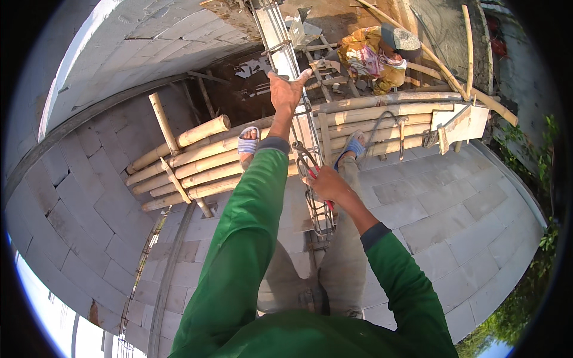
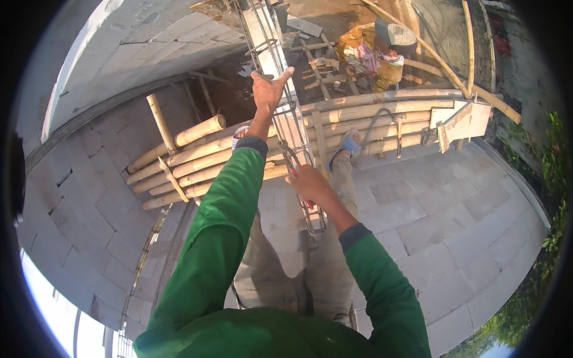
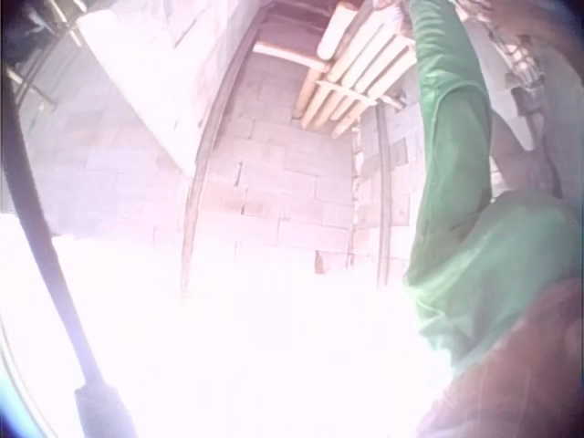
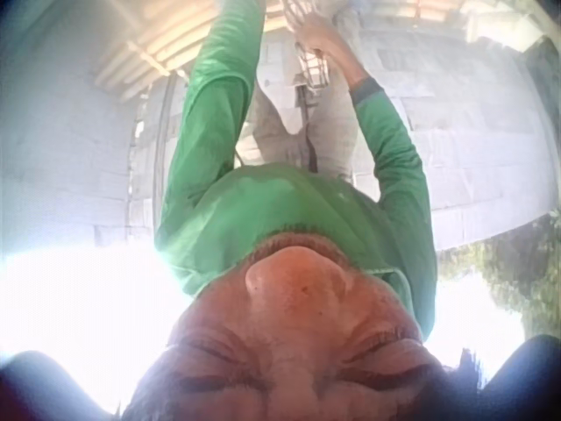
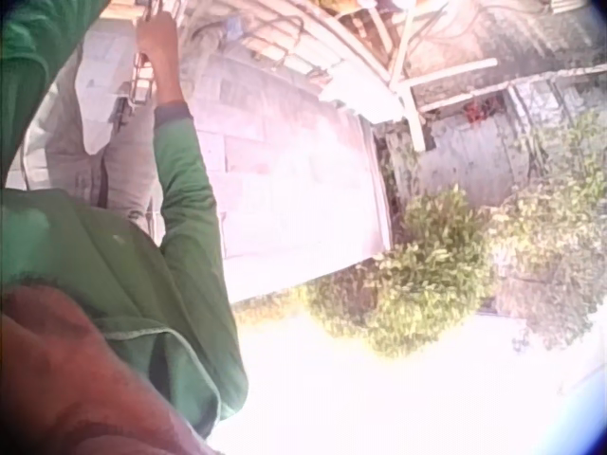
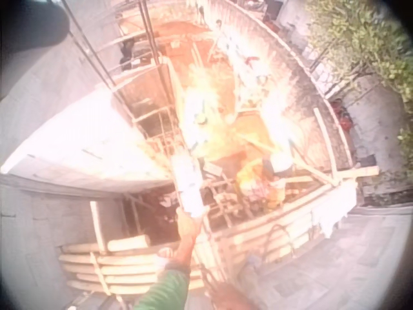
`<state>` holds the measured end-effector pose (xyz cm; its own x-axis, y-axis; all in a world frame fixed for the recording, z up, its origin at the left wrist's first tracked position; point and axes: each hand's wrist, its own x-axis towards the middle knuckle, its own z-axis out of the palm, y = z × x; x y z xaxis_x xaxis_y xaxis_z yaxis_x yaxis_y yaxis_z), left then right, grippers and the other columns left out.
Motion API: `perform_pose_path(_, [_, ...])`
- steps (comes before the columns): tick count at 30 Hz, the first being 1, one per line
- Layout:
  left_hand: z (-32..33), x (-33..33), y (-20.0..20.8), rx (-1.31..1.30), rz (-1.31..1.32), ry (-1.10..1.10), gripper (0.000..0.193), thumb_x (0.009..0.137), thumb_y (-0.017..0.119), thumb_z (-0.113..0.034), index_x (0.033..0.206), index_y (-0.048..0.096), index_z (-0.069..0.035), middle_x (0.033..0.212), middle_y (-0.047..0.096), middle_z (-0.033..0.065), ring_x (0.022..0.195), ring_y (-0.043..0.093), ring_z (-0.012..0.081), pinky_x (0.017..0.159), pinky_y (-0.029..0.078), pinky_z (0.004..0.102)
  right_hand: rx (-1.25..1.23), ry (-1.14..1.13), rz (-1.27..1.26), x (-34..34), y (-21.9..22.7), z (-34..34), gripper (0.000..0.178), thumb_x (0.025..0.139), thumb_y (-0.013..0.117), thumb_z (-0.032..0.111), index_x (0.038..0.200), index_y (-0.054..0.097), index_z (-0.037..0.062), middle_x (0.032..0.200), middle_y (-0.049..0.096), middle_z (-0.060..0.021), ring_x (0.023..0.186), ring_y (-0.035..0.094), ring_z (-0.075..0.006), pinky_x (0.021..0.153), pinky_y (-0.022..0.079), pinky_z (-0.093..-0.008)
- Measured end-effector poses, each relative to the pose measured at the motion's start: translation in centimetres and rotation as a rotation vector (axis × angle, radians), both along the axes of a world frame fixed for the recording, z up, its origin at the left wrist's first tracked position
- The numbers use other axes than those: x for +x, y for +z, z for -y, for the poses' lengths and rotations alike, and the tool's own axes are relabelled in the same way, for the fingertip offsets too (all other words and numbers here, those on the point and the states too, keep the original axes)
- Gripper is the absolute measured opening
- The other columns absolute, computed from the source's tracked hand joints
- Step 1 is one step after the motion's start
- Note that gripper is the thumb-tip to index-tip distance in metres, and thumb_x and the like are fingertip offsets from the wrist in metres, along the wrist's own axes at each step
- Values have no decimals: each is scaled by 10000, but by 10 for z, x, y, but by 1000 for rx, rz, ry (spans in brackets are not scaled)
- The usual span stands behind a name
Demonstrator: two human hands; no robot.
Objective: The person lifts a metal rebar cage onto bamboo scaffolding and secures it to a wall using wire and pliers. They tie multiple wire loops around the cage and wall rebar, then cut the excess wire.
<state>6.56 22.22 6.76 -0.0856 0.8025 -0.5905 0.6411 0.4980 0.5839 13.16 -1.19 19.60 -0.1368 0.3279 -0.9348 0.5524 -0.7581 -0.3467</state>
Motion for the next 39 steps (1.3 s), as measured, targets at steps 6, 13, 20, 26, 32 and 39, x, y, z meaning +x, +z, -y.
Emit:
perform_pose_path(6, [-7,10,11,54,-188,-53,725,762,869,-563,1147,578,-22,1062,750,255,1043,734,428,959,562,502,61,72,315,-19,45,-21,327,992,649,306,962,707,-14,954,767,-224,973,756,-396,816,605,-499])
perform_pose_path(13, [-6,0,-3,99,-184,-30,670,740,887,-501,1104,574,-33,973,753,249,955,750,429,890,592,500,-15,93,293,-43,6,5,282,959,661,262,1063,727,8,1109,760,-214,1005,746,-407,846,608,-492])
perform_pose_path(20, [-6,4,-8,122,-170,-18,669,734,881,-503,1078,565,-25,939,755,252,924,754,442,872,606,507,23,-62,440,-65,30,-16,300,936,687,266,944,733,-31,932,747,-274,920,745,-441,787,596,-499])
perform_pose_path(26, [-7,4,-13,106,-160,-19,703,741,867,-530,1093,550,-11,944,759,241,930,757,440,870,608,509,-26,-80,477,-73,29,-17,297,931,677,264,973,750,-20,982,762,-263,961,753,-436,830,603,-502])
perform_pose_path(32, [-4,3,-14,119,-134,-23,701,754,853,-568,1060,564,-8,927,753,252,917,757,441,864,611,507,-185,-153,548,-85,39,-34,271,935,644,234,1070,758,29,1031,782,-193,983,765,-377,862,604,-475])
perform_pose_path(39, [-4,1,-14,110,-120,-22,738,749,857,-558,1096,548,15,927,753,285,926,758,462,868,618,514,-48,-131,566,-81,41,-24,314,904,676,280,1025,748,-2,1020,768,-235,985,754,-414,859,604,-497])
